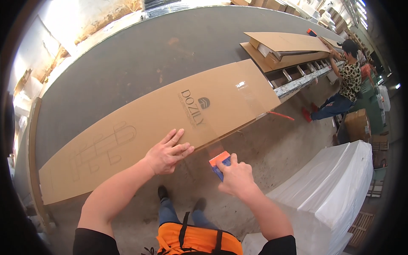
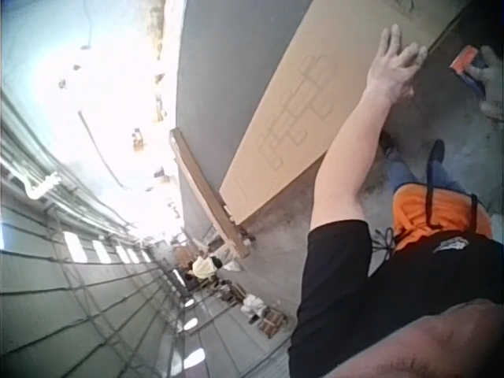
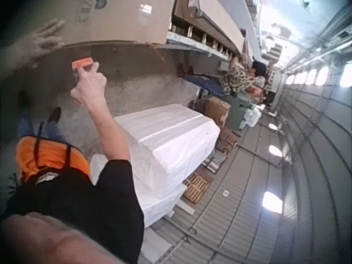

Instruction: The person packs items by inserting foam boards into cardboard boxes, folding the box flaps by hand, and taping the edges closed using a tape dispenser.

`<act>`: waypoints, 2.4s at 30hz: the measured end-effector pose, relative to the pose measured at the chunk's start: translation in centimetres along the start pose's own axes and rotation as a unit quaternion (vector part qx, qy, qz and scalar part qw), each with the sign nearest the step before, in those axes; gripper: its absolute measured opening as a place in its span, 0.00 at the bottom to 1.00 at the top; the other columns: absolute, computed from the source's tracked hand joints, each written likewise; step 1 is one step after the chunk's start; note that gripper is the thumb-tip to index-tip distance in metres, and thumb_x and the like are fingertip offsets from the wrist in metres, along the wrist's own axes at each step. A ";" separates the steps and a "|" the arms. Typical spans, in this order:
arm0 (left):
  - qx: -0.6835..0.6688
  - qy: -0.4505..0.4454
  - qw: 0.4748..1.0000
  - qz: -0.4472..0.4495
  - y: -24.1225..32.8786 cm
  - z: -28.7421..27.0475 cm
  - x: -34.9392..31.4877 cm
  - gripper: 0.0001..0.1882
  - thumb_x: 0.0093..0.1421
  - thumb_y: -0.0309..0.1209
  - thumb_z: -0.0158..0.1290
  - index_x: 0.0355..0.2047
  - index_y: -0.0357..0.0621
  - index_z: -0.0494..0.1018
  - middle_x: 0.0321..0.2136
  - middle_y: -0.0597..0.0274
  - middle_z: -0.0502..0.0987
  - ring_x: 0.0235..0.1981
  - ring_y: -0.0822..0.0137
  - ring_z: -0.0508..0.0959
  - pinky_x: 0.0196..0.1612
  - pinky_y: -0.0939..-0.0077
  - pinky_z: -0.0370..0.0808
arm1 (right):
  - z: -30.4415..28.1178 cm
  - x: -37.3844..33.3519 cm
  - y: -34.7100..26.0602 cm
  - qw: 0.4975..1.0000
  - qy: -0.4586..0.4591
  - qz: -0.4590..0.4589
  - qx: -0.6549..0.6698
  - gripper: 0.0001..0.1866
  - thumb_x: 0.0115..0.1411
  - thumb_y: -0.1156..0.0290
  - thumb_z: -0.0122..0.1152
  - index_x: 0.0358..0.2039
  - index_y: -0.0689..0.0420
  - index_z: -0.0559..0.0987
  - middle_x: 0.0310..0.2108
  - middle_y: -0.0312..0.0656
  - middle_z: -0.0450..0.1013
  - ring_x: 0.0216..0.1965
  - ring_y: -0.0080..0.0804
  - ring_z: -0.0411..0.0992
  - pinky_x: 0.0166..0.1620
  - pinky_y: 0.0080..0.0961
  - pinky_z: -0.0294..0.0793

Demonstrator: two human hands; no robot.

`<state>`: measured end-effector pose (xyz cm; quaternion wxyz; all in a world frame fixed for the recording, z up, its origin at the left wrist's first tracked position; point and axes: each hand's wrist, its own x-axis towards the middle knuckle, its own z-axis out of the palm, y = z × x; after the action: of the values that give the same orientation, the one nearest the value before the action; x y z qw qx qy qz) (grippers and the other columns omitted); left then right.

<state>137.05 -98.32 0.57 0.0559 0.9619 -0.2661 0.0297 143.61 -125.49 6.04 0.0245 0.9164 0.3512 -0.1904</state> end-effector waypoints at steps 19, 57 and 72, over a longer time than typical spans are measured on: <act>-0.043 0.073 0.996 -0.002 0.8 0.2 1.0 0.34 0.47 0.27 0.57 0.59 0.52 0.71 0.51 0.62 0.73 0.65 0.44 0.62 0.70 0.47 0.55 | 6.3 2.9 -2.8 0.997 -0.065 0.024 0.037 0.27 0.43 0.59 0.63 0.47 0.47 0.81 0.44 0.55 0.71 0.42 0.52 0.76 0.44 0.42 0.77; -0.040 0.058 0.997 -0.011 1.9 0.4 2.0 0.38 0.40 0.28 0.58 0.58 0.52 0.72 0.51 0.63 0.73 0.65 0.43 0.62 0.70 0.48 0.55 | 0.9 6.5 -0.2 0.998 0.025 0.044 0.036 0.11 0.38 0.67 0.64 0.23 0.58 0.84 0.30 0.50 0.79 0.33 0.43 0.79 0.37 0.34 0.80; -0.010 0.067 0.996 -0.064 2.7 -1.0 1.1 0.36 0.48 0.31 0.59 0.61 0.53 0.67 0.56 0.60 0.67 0.66 0.52 0.61 0.71 0.55 0.54 | 11.8 -7.3 -3.7 0.985 -0.075 0.112 0.112 0.31 0.41 0.62 0.67 0.50 0.51 0.80 0.46 0.54 0.70 0.42 0.50 0.77 0.44 0.39 0.78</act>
<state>136.63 -101.05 1.93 0.0854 0.9721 -0.2001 0.0878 132.30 -129.42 -1.88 -0.0308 0.9300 0.2199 -0.2929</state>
